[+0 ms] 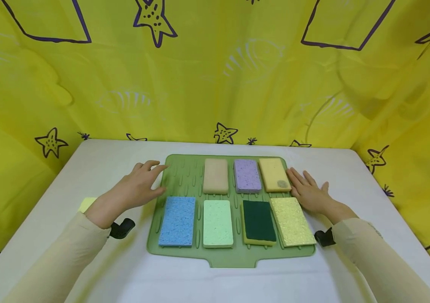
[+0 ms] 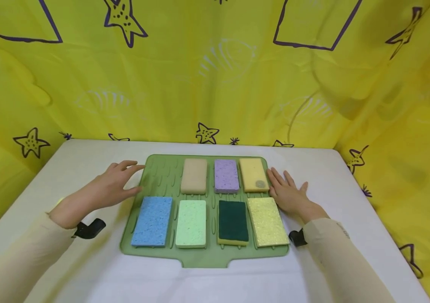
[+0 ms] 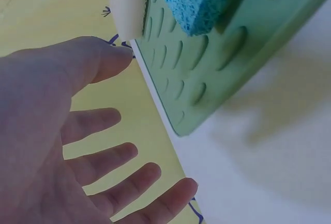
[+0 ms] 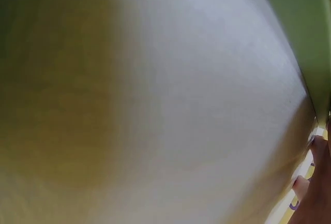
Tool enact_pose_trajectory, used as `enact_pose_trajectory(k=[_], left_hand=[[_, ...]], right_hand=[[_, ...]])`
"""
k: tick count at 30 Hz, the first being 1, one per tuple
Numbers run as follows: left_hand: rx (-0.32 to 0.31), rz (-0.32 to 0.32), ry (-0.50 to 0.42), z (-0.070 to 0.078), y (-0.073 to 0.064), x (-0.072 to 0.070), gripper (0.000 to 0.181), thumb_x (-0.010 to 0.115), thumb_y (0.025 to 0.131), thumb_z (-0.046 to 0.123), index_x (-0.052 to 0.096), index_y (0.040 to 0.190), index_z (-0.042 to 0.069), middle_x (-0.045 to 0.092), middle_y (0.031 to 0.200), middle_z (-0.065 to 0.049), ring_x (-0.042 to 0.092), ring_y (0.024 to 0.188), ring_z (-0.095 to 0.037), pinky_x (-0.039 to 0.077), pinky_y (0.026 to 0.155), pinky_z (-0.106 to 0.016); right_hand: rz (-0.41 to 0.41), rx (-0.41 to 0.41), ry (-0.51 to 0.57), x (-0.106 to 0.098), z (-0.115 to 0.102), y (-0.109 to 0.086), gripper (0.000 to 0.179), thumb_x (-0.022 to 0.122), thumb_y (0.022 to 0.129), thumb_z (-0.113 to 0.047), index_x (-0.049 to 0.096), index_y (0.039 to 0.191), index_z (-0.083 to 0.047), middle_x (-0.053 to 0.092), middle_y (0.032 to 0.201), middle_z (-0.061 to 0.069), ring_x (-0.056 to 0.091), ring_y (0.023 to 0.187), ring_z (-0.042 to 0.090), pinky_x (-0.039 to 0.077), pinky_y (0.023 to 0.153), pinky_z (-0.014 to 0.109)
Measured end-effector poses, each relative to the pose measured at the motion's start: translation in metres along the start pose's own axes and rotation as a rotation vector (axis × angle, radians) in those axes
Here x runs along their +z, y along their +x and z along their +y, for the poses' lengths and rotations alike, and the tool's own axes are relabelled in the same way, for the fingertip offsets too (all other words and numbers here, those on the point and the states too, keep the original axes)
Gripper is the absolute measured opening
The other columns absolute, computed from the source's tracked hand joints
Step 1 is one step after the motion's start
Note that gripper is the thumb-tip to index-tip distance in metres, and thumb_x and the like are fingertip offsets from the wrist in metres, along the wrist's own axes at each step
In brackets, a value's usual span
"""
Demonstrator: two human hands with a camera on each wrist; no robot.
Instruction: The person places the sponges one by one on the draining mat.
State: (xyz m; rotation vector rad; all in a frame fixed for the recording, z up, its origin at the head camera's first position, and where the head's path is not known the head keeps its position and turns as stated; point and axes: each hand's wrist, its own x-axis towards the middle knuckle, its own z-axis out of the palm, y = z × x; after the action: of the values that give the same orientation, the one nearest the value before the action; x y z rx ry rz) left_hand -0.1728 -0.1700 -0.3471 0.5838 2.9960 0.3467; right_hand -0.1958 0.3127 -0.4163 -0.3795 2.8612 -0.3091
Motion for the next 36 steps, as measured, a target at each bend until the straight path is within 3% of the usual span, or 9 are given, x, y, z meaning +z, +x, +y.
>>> enact_pose_trajectory(k=[12,23,29,36], left_hand=[[-0.032,0.001,-0.067,-0.022,-0.025,-0.001,0.054,0.064,0.094,0.024,0.050,0.142,0.003,0.044,0.146,-0.027,0.043,0.127,-0.052,0.045,0.091,-0.068],[0.011,0.008,-0.121,-0.041,-0.041,0.000,0.053,0.065,0.094,0.020,0.050,0.139,-0.004,0.045,0.142,-0.031,0.045,0.124,-0.055,0.040,0.101,-0.066],[0.000,-0.001,-0.120,-0.052,-0.051,-0.003,0.055,0.065,0.094,0.021,0.049,0.139,-0.006,0.045,0.140,-0.033,0.046,0.123,-0.056,0.041,0.100,-0.066],[-0.025,-0.043,-0.102,-0.071,-0.066,-0.006,0.059,0.068,0.092,0.022,0.047,0.140,-0.006,0.045,0.140,-0.034,0.045,0.122,-0.055,0.041,0.098,-0.067]], right_hand=[[0.044,-0.077,-0.086,-0.005,0.000,-0.003,0.060,0.032,0.108,-0.027,0.014,0.158,-0.001,0.016,0.163,0.024,0.015,0.146,0.054,0.010,0.113,0.075],[0.115,-0.195,-0.138,-0.010,0.006,-0.002,0.058,0.041,0.106,-0.019,0.022,0.156,0.003,0.020,0.163,0.022,0.034,0.142,0.047,0.033,0.102,0.074],[0.085,-0.218,-0.072,-0.011,0.002,-0.002,0.055,0.043,0.105,-0.017,0.027,0.155,-0.001,0.026,0.161,0.021,0.033,0.141,0.049,0.031,0.101,0.077],[0.063,-0.221,-0.086,-0.013,-0.001,0.002,0.055,0.046,0.103,-0.017,0.031,0.153,0.001,0.029,0.159,0.023,0.032,0.141,0.050,0.032,0.100,0.077]])
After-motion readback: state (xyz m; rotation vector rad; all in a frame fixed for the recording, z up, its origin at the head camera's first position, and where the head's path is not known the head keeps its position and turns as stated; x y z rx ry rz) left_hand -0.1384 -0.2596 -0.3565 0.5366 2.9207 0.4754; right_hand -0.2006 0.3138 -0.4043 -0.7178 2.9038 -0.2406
